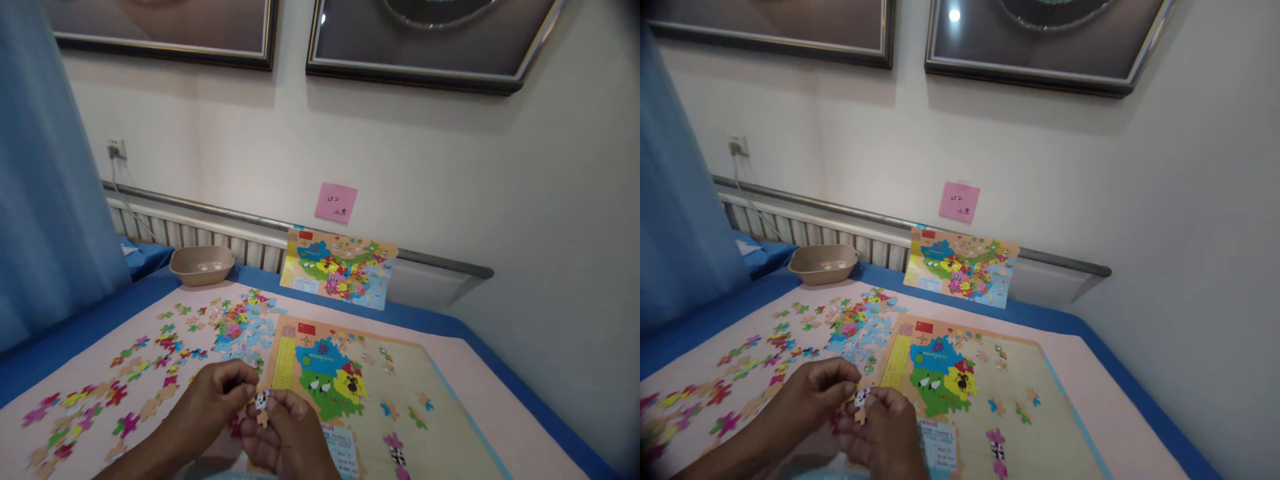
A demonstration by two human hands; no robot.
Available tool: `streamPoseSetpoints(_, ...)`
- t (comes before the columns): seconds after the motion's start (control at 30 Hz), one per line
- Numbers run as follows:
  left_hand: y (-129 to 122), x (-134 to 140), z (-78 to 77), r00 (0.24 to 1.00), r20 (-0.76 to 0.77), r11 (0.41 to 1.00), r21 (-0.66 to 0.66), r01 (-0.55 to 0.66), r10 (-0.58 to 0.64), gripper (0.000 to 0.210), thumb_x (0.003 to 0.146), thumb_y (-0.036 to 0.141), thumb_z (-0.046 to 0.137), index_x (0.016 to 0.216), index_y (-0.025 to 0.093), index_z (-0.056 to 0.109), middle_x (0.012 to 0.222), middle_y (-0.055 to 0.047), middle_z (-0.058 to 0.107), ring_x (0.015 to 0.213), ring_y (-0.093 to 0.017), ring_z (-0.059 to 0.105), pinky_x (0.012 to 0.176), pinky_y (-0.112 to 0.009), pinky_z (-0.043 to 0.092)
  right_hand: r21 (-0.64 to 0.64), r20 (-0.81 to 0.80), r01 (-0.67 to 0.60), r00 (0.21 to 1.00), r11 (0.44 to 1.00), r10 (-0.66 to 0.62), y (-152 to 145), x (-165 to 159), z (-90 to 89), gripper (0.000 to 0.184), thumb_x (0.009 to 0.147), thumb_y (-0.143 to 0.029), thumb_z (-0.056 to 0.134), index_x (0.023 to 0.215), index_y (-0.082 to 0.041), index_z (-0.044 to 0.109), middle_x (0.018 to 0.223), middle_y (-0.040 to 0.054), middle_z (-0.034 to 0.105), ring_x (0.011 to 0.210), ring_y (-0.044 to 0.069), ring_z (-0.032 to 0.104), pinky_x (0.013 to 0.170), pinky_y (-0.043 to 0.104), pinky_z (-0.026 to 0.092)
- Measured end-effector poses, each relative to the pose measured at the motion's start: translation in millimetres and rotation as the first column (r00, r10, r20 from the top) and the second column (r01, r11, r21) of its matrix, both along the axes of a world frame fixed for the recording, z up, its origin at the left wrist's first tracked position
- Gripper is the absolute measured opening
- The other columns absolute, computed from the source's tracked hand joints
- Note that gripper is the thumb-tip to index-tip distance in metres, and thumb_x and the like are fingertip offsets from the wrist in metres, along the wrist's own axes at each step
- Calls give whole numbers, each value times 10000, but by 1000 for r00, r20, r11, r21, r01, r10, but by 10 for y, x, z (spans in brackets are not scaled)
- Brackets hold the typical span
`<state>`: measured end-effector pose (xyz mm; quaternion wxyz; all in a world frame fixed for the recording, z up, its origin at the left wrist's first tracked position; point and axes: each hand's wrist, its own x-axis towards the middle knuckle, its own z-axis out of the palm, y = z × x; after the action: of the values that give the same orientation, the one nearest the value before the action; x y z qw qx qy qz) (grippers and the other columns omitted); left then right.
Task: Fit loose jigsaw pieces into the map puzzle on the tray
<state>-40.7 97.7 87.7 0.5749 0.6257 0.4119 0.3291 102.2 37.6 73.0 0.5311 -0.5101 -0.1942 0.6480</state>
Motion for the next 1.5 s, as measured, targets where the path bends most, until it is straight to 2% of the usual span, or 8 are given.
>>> streamPoseSetpoints(0.17,16,3,14,999,34,1000,7,-6,6,150,776,301,628,818,171,691,699,7,690,643,-157,662,599,-245,484,73,-35,33,999,997,-30,-75,9,-3,815,483,-626,978,1001,-134,585,938,155,719,842,290,721,687,304,595)
streamPoseSetpoints(0.3,49,-6,-28,1000,-11,999,44,-18,19,195,781,323,619,847,162,707,728,-11,683,689,-175,667,622,-263,480,113,-82,28,996,993,-19,-93,10,13,792,536,-624,984,1012,-127,591,977,170,712,847,285,711,720,324,597)
streamPoseSetpoints(0.5,60,-16,-100,1000,3,1000,28,-12,12,209,772,337,618,865,168,697,747,-10,658,710,-200,683,617,-285,490,131,-114,53,993,990,-38,-126,-28,45,765,526,-623,995,960,-135,595,906,119,695,839,275,688,738,339,595)
streamPoseSetpoints(0.63,62,-12,-122,1000,7,999,27,-21,21,201,767,334,625,861,170,692,753,-6,653,706,-196,684,640,-294,491,156,-141,42,990,987,-19,-138,-31,52,733,563,-593,992,975,-134,595,919,121,690,894,291,683,771,345,589)
streamPoseSetpoints(0.9,70,-5,-100,999,-2,998,62,-33,33,193,759,319,617,847,165,697,733,3,645,678,-155,631,628,-269,446,142,-130,23,992,990,-5,-138,-13,73,762,529,-620,1000,962,-139,598,914,136,701,847,272,681,761,349,582)
streamPoseSetpoints(1.13,65,6,-66,999,17,998,33,-48,48,201,749,325,618,838,160,692,706,14,629,634,-130,583,611,-256,427,154,-84,-30,995,988,43,-135,6,64,727,590,-652,963,956,-128,615,940,139,697,818,268,687,688,321,572)
streamPoseSetpoints(1.3,67,6,-41,998,18,996,48,-69,68,190,721,306,627,807,152,698,702,12,628,621,-116,547,608,-248,430,123,-87,-38,995,992,49,-123,4,44,702,574,-601,970,949,-141,596,949,147,708,828,279,698,713,333,581)
streamPoseSetpoints(1.5,75,-2,-91,997,6,995,74,-71,71,166,752,279,615,825,161,704,715,14,628,631,-112,545,610,-244,425,103,-24,-63,998,993,66,-115,18,18,658,595,-532,938,981,-139,577,990,172,714,878,297,705,741,340,583)
